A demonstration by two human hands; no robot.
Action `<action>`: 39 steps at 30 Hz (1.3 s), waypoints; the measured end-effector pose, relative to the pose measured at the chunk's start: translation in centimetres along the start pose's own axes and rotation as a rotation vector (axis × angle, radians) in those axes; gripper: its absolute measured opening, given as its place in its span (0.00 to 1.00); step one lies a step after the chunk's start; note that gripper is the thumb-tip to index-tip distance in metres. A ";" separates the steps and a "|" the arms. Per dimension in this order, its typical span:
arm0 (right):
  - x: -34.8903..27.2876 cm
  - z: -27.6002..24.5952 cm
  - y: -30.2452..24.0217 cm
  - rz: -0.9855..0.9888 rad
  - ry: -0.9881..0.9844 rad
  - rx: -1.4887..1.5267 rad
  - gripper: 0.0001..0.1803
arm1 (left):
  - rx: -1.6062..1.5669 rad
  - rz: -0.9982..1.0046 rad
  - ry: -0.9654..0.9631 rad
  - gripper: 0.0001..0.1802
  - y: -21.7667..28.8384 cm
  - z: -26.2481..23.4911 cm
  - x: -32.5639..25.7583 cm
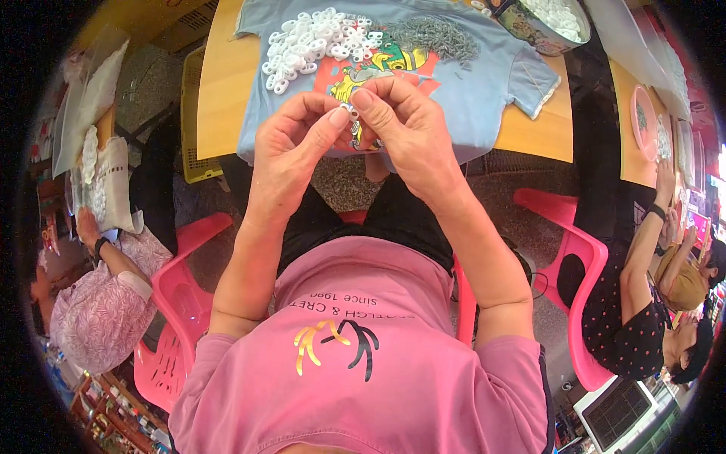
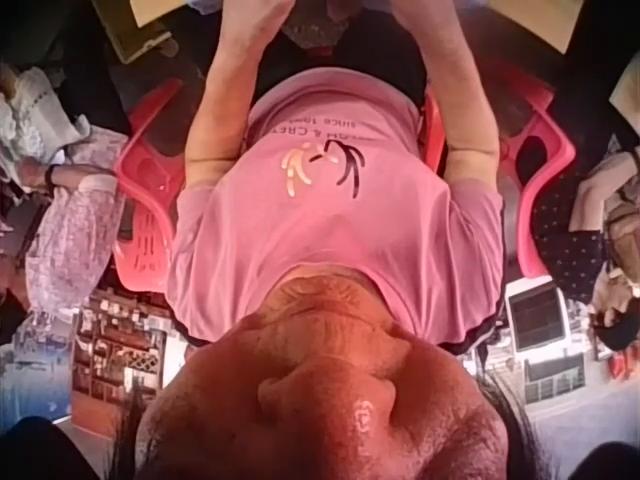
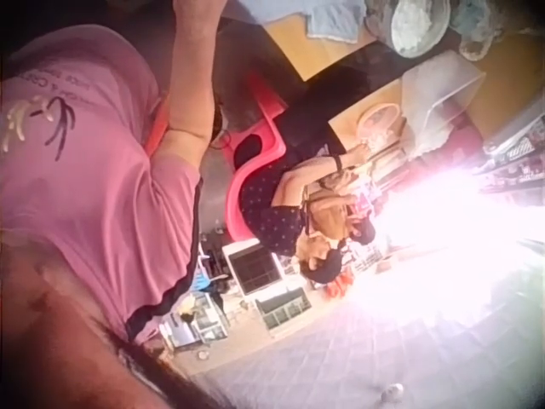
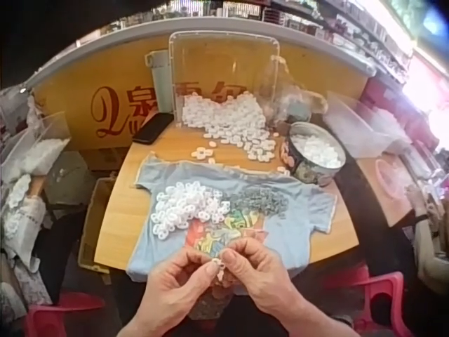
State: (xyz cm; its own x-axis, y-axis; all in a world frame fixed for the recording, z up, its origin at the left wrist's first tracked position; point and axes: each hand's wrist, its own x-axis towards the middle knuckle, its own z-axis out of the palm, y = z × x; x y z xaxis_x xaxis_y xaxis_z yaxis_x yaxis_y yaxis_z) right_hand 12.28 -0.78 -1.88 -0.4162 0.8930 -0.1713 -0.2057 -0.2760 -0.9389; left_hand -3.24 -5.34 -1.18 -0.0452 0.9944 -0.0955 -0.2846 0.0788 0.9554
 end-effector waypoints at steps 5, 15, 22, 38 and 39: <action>-0.2 0.4 -0.4 0.002 0.046 -0.003 0.11 | 0.027 0.008 0.008 0.08 -0.1 0.0 -0.1; -0.2 0.4 0.0 -0.051 0.049 -0.089 0.12 | 0.033 0.021 0.019 0.08 -0.3 -0.1 0.0; -0.2 0.6 -0.2 -0.056 0.054 -0.107 0.11 | 0.068 0.033 0.020 0.08 -0.2 -0.1 0.0; -0.5 1.1 2.8 -0.069 0.084 0.091 0.10 | 0.112 0.078 0.099 0.08 -0.6 -0.1 0.8; -0.6 1.1 2.8 -0.070 0.086 0.091 0.10 | 0.056 0.049 0.086 0.08 -0.3 -0.2 1.1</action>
State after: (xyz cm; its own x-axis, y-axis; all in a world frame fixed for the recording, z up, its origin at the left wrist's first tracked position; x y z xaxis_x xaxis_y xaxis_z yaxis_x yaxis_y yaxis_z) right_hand 10.96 -2.46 -4.05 -0.3217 0.9372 -0.1348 -0.3128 -0.2396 -0.9191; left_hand -3.40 -4.29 -1.63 -0.1407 0.9876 -0.0701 -0.2266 0.0368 0.9733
